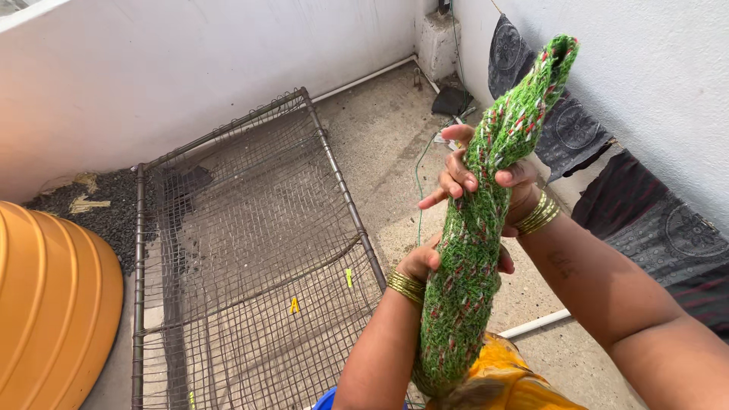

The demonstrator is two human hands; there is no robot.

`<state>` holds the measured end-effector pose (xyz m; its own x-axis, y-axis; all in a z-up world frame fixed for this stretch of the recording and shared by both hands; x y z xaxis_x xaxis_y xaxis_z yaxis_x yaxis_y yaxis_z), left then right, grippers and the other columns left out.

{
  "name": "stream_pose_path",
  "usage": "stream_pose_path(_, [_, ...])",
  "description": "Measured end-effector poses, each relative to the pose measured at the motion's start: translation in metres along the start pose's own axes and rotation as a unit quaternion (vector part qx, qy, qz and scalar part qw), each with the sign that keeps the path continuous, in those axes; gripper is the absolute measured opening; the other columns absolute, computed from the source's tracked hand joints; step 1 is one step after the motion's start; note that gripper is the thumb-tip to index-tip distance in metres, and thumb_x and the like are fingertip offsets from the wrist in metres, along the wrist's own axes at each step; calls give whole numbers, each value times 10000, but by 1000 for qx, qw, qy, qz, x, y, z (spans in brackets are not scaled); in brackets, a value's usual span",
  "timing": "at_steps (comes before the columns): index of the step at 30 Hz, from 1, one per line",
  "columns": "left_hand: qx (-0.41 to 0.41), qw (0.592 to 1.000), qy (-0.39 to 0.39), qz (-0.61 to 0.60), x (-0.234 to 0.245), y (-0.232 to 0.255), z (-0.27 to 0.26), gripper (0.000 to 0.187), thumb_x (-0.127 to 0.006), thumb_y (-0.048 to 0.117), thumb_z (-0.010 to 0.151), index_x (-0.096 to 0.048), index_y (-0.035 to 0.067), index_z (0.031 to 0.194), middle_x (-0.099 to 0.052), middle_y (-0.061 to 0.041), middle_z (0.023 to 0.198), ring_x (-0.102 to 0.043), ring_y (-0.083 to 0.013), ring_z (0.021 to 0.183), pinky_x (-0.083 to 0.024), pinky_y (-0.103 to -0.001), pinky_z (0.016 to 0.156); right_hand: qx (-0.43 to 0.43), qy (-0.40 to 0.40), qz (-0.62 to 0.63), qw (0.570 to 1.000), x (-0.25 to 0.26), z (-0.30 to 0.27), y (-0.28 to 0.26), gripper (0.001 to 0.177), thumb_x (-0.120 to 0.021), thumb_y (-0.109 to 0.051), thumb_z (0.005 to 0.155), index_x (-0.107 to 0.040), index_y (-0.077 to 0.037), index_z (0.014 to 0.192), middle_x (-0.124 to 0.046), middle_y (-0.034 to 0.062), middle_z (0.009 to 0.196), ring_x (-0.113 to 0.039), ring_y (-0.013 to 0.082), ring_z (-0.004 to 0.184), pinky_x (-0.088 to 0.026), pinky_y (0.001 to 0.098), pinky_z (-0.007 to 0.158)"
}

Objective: The person wrings out a pink mat and a green mat by hand over a blue bucket and shakes them out.

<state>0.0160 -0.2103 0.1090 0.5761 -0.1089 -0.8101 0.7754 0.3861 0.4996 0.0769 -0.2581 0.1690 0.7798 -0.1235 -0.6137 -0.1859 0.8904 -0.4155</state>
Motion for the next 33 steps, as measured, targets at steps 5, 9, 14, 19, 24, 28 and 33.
stream_pose_path(5, [19, 926, 263, 269, 46, 2, -8, 595, -893, 76, 727, -622, -41, 1243, -692, -121, 1090, -686, -233, 1007, -565, -385, 920, -135, 323, -129, 928, 78, -31, -6, 586, -740, -43, 830, -507, -52, 1367, -622, 53, 893, -667, 212, 896, -570, 496, 852])
stream_pose_path(9, [24, 882, 436, 178, 137, -21, 4, 373, -818, 62, 720, -671, -39, 1047, -737, -137, 907, -715, -257, 756, -596, -395, 715, -287, 472, -451, 701, 186, -64, -11, 420, -777, -62, 694, -621, 71, 1060, -662, 122, 842, -644, 242, 723, -552, 418, 643])
stream_pose_path(14, [47, 832, 531, 151, 243, -59, 11, 335, -805, 93, 687, -711, -41, 979, -750, -144, 913, -711, -264, 740, -593, -390, 704, -369, 410, -682, 480, 247, -90, -10, 522, -858, -245, 659, -669, 24, 1064, -736, 184, 920, -704, 307, 837, -557, 393, 778])
stream_pose_path(19, [42, 697, 647, 306, 299, -67, -2, 555, -869, 224, 586, -710, -90, 1014, -766, -183, 993, -733, -312, 879, -567, -409, 789, -393, 440, -726, 354, 253, -105, -15, 618, -831, -358, 692, -667, -10, 1176, -742, 235, 1016, -734, 361, 947, -571, 414, 889])
stream_pose_path(24, [47, 582, 676, 449, 265, -55, -8, 883, -881, 408, 703, -422, -57, 1297, -714, -260, 1105, -692, -384, 1038, -500, -456, 926, -364, 502, -715, 324, 239, -102, -24, 632, -828, -343, 684, -652, -34, 1206, -731, 247, 1046, -720, 382, 972, -563, 449, 882])
stream_pose_path(28, [22, 637, 550, 539, 209, -27, -12, 942, -864, 524, 730, -392, -57, 1302, -682, -249, 1116, -713, -363, 1060, -559, -444, 937, -317, 551, -680, 366, 235, -101, -47, 540, -869, -316, 709, -692, 11, 1101, -736, 231, 1038, -719, 326, 937, -559, 429, 880])
stream_pose_path(33, [-32, 737, 479, 476, 153, -5, 4, 940, -944, 397, 623, -407, -81, 1229, -669, -248, 1075, -696, -321, 954, -593, -485, 854, -281, 580, -355, 677, 237, -80, -29, 460, -884, -193, 794, -688, 12, 1156, -694, 115, 1022, -632, 219, 850, -557, 451, 736])
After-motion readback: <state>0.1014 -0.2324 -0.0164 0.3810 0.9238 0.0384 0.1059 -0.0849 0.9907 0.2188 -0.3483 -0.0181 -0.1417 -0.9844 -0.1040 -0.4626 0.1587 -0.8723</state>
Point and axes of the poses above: each hand's wrist, its own z-axis towards the middle knuckle, its own x-axis out of the back of the hand, y = z × x, the point moved 9 cm from there along z, towards the middle knuckle
